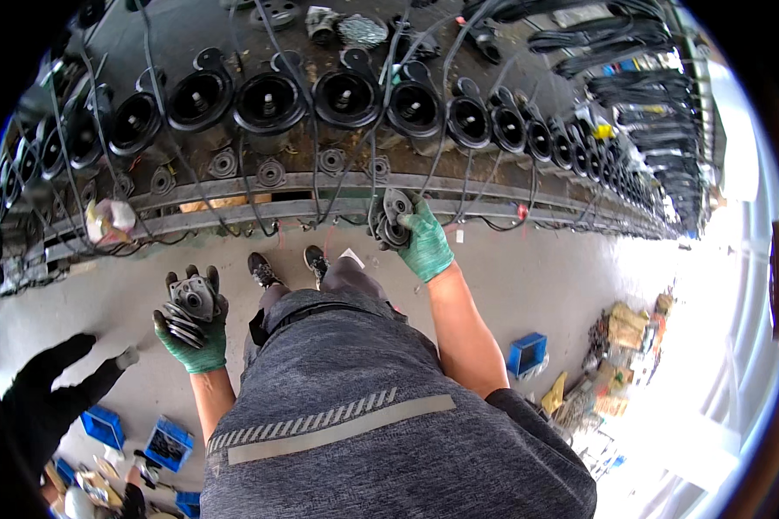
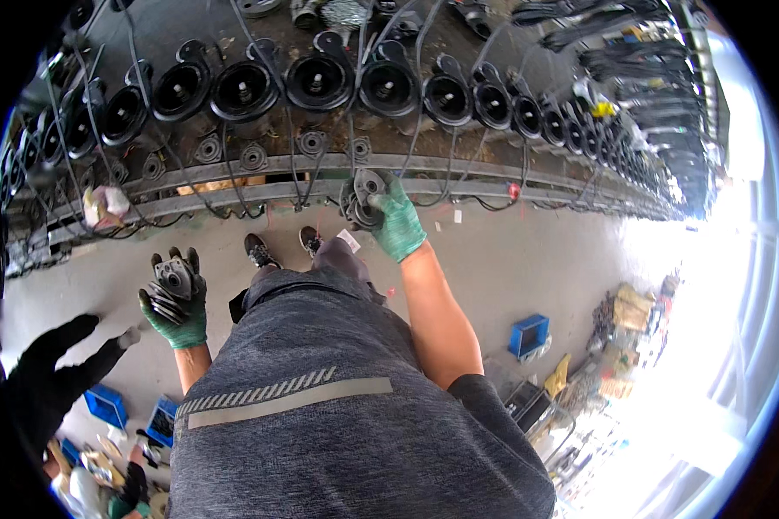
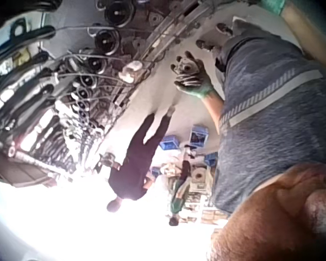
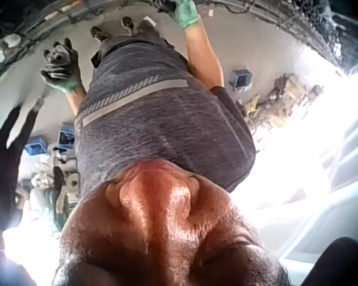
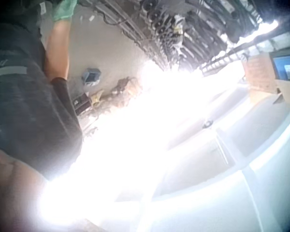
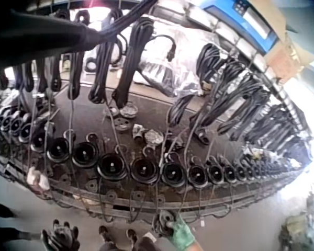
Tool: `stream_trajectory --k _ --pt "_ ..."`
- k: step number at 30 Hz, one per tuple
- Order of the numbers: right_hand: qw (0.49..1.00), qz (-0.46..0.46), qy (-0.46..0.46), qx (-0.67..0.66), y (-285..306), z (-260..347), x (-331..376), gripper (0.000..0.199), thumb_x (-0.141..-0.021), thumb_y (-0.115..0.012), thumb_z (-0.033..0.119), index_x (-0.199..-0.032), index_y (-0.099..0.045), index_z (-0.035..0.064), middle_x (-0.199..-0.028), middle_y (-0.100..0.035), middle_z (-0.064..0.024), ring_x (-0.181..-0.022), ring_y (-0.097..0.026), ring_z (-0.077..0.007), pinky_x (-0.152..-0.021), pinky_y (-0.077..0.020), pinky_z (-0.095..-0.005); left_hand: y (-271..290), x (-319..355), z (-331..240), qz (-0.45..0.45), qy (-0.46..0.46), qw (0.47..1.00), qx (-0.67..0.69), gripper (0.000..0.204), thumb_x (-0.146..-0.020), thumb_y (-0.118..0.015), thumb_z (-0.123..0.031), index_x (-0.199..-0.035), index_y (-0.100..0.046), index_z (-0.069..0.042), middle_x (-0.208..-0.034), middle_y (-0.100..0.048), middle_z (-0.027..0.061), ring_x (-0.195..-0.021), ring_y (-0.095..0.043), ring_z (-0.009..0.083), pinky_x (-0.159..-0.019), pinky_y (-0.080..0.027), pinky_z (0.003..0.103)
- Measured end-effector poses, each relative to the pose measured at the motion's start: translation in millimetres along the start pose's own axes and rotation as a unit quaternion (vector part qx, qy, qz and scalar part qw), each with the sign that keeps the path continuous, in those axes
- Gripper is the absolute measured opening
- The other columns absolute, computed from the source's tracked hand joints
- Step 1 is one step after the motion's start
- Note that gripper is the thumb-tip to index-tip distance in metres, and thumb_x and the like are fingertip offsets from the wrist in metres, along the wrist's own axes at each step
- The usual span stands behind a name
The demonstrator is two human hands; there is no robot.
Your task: The person picks up metal rings and washers from blue bins and places them onto a metal rack with black circular fixtures. They handle the parts by hand, stacking them in the fixtures and occasionally moving between bins and the rack.
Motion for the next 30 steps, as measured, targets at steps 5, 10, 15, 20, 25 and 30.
stream_trajectory --k 5,10,15,20,25,30 --pt "0.995 -0.074 0.055 0.028 52.4 22.7 10.2 0.058 -0.085 -0.067 0.017 -0.139 -0.051 0.0077 -0.114 -0.070 -0.0080 -0.093 -0.071 -0.0245 -0.060 -0.0587 -0.0373 -11.9 -19.2 2.1 0.002 0.016 0.999 -0.034 0.073 -0.092 -0.064 -0.052 -0.153 -0.040 -0.020 -0.153 -0.046 0.0164 -0.147 -0.031 0.0455 -0.099 -0.049 0.057" --pt "0.912 -0.268 0.009 0.311 127.4 45.9 -45.1 0.046 -0.088 -0.068 0.015 -0.130 -0.052 0.0049 -0.115 -0.071 -0.0136 -0.093 -0.073 -0.0318 -0.080 -0.0607 -0.0415 -27.5 -18.7 15.4 0.009 0.007 0.999 -0.039 0.073 -0.092 -0.063 -0.051 -0.153 -0.039 -0.020 -0.154 -0.044 0.0168 -0.147 -0.031 0.0454 -0.100 -0.049 0.057" --pt "0.582 -0.244 -0.015 0.776 119.4 86.3 -101.7 0.049 -0.086 -0.070 0.024 -0.130 -0.053 0.0103 -0.126 -0.065 -0.0222 -0.107 -0.069 -0.0402 -0.091 -0.0566 -0.0471 -39.3 -6.4 59.0 -0.019 -0.047 0.998 -0.043 0.070 -0.093 -0.062 -0.051 -0.152 -0.042 -0.019 -0.156 -0.042 0.0172 -0.147 -0.030 0.0456 -0.100 -0.049 0.058" --pt "0.524 -0.134 0.007 0.841 107.6 69.4 -137.2 0.039 -0.092 -0.061 0.019 -0.129 -0.054 0.0120 -0.124 -0.063 -0.0207 -0.109 -0.068 -0.0403 -0.089 -0.0565 -0.0508 -34.9 6.9 116.2 -0.046 -0.081 0.995 -0.024 0.070 -0.092 -0.062 -0.052 -0.152 -0.043 -0.020 -0.156 -0.043 0.0167 -0.148 -0.029 0.0457 -0.098 -0.048 0.057" --pt "0.679 -0.195 -0.058 0.705 130.1 43.7 -149.4 0.042 -0.089 -0.066 0.020 -0.130 -0.057 0.0116 -0.123 -0.064 -0.0219 -0.112 -0.066 -0.0402 -0.091 -0.0559 -0.0463 -36.0 15.3 150.4 -0.065 -0.078 0.995 -0.017 0.070 -0.092 -0.062 -0.053 -0.152 -0.044 -0.021 -0.153 -0.046 0.0157 -0.148 -0.030 0.0443 -0.098 -0.046 0.057" --pt "0.800 -0.115 0.021 0.589 154.7 64.3 -122.1 0.033 -0.087 -0.073 0.008 -0.120 -0.066 0.0117 -0.118 -0.070 -0.0117 -0.103 -0.069 -0.0275 -0.079 -0.0580 -0.0436 -42.8 15.0 150.6 -0.059 -0.088 0.994 -0.031 0.072 -0.093 -0.058 -0.054 -0.155 -0.041 -0.020 -0.157 -0.042 0.0153 -0.151 -0.024 0.0415 -0.104 -0.044 0.057"
Point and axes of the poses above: each hand's wrist, its own x-axis away from the middle knuckle, its own y-axis out of the back of the hand, z = x × y, the point moved 1 cm from there along -x, towards the middle knuckle
